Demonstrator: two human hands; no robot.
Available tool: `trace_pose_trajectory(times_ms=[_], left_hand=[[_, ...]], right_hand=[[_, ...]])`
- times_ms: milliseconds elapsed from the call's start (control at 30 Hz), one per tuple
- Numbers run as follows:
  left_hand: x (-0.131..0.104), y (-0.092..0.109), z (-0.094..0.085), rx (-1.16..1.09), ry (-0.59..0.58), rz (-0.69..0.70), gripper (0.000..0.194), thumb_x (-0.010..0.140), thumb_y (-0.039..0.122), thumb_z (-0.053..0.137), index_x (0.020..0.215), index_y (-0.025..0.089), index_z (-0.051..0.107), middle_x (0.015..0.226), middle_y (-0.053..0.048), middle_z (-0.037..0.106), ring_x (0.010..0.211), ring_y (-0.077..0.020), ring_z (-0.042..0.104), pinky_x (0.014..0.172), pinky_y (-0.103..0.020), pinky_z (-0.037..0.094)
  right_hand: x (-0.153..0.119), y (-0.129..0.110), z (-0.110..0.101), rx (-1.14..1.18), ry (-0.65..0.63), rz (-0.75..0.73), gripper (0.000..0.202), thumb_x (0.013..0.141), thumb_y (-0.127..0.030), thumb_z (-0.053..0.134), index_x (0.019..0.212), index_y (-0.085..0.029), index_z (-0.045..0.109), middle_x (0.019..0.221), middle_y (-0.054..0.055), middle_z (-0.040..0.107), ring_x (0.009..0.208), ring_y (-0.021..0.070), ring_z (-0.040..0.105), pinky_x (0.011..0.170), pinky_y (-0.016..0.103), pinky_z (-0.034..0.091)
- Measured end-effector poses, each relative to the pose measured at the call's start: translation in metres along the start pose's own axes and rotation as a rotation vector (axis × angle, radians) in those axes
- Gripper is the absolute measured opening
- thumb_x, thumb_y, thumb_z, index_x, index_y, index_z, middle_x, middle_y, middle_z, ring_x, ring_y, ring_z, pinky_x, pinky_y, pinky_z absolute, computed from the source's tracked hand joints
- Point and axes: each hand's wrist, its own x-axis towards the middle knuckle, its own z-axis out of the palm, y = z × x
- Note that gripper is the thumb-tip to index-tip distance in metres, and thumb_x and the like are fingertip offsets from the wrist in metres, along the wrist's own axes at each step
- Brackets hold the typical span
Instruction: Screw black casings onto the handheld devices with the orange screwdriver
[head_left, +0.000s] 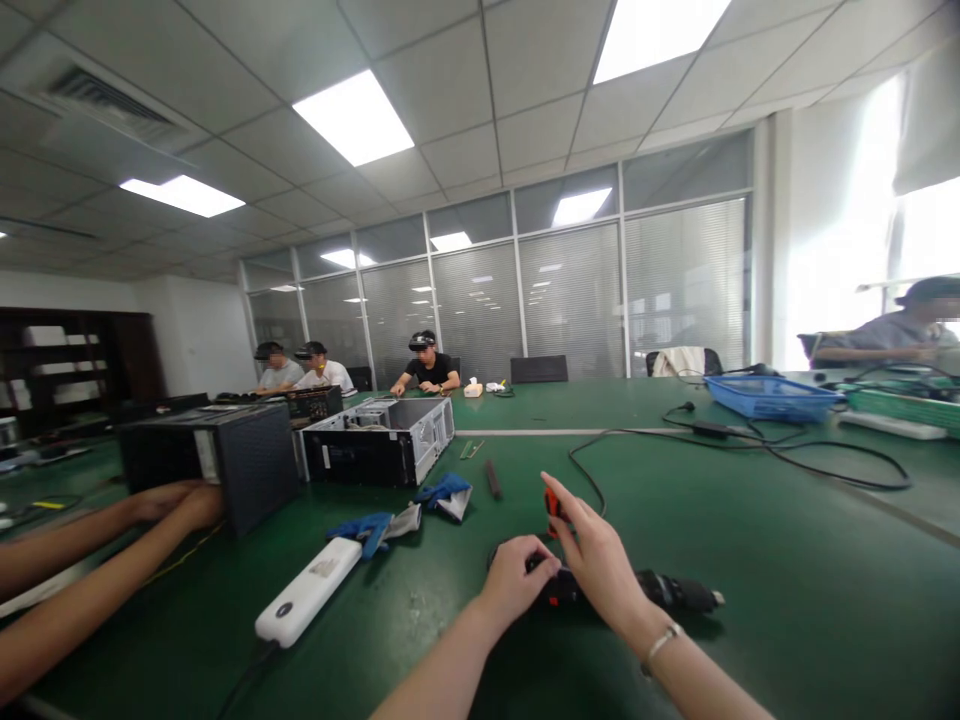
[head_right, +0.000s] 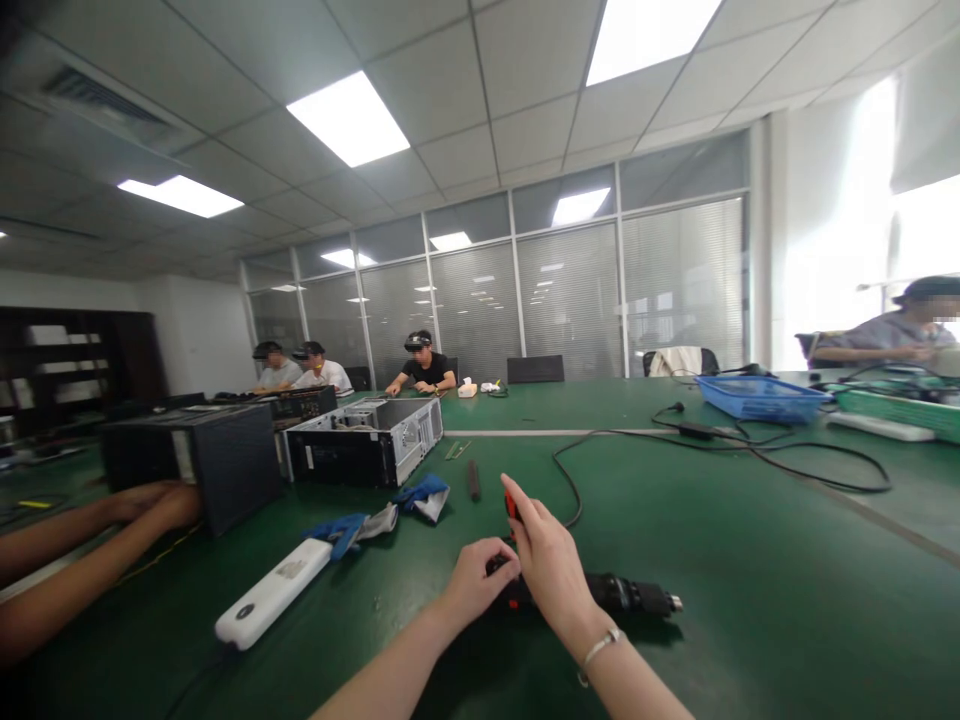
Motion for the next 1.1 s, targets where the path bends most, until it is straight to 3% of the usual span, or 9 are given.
trace_pose_trajectory(times_ms=[133,267,433,600,800,967,1100], left_hand=[[0.008,-0.002,0.007,-0.033,-0.007,-0.051,0.011,0.078,0.024,0.062,0.08,0.017,0.071,0.078,0.0,0.071,0.075,-0.0183,0.062,0.072,-0.026,0.047],[0.015,-0.003,0.008,-0.072,-0.02,-0.091,0.012,0.077,0.023,0.062,0.079,0.017,0.072,0.075,0.0,0.071,0.072,-0.0186,0.063,0.07,-0.027,0.047],[0.02,0.0,0.012,-0.03,-0.011,-0.179,0.009,0.073,0.018,0.063,0.074,0.016,0.072,0.073,-0.001,0.071,0.071,-0.0205,0.063,0.068,-0.028,0.047],[0.013,0.0,0.021,-0.035,0.119,-0.093,0.016,0.08,0.019,0.054,0.077,0.019,0.07,0.079,-0.002,0.072,0.075,-0.0207,0.064,0.073,-0.029,0.047],[0.009,0.001,0.017,-0.088,0.085,-0.03,0.015,0.079,0.015,0.054,0.077,0.018,0.068,0.077,-0.002,0.07,0.074,-0.0194,0.063,0.072,-0.027,0.047],[0.008,0.004,0.015,-0.048,0.078,-0.027,0.013,0.08,0.013,0.054,0.077,0.018,0.066,0.08,-0.002,0.07,0.076,-0.0192,0.063,0.072,-0.027,0.047],[0.008,0.002,0.016,-0.059,0.08,0.005,0.014,0.081,0.012,0.054,0.078,0.018,0.066,0.081,-0.002,0.069,0.078,-0.0184,0.063,0.074,-0.026,0.047]], right_hand=[[-0.008,0.003,0.006,-0.005,0.042,0.046,0.059,0.091,-0.021,0.04,0.148,-0.027,0.026,0.105,0.007,0.062,0.079,0.0181,0.065,0.066,0.03,0.056],[-0.011,0.004,0.01,-0.021,0.042,0.062,0.063,0.088,-0.021,0.045,0.149,-0.029,0.026,0.093,0.004,0.062,0.068,0.0178,0.064,0.061,0.031,0.056],[-0.014,0.01,0.018,0.067,0.067,0.061,0.067,0.087,-0.014,0.04,0.15,-0.026,0.02,0.094,0.004,0.064,0.074,0.016,0.065,0.068,0.028,0.057],[-0.016,0.016,0.019,0.074,0.078,0.053,0.067,0.086,-0.015,0.044,0.149,-0.029,0.026,0.096,0.003,0.065,0.074,0.016,0.065,0.069,0.029,0.057],[-0.019,0.01,0.012,0.221,0.047,0.091,0.061,0.088,-0.015,0.041,0.147,-0.028,0.029,0.113,0.006,0.065,0.096,0.0172,0.066,0.085,0.034,0.056],[-0.021,0.01,0.011,0.212,0.063,0.17,0.058,0.086,-0.022,0.053,0.141,-0.028,0.038,0.103,0.005,0.067,0.079,0.0166,0.067,0.075,0.033,0.058],[-0.021,0.01,0.012,0.253,0.077,0.142,0.053,0.089,-0.02,0.046,0.141,-0.026,0.037,0.102,0.006,0.068,0.082,0.0168,0.068,0.077,0.033,0.057]])
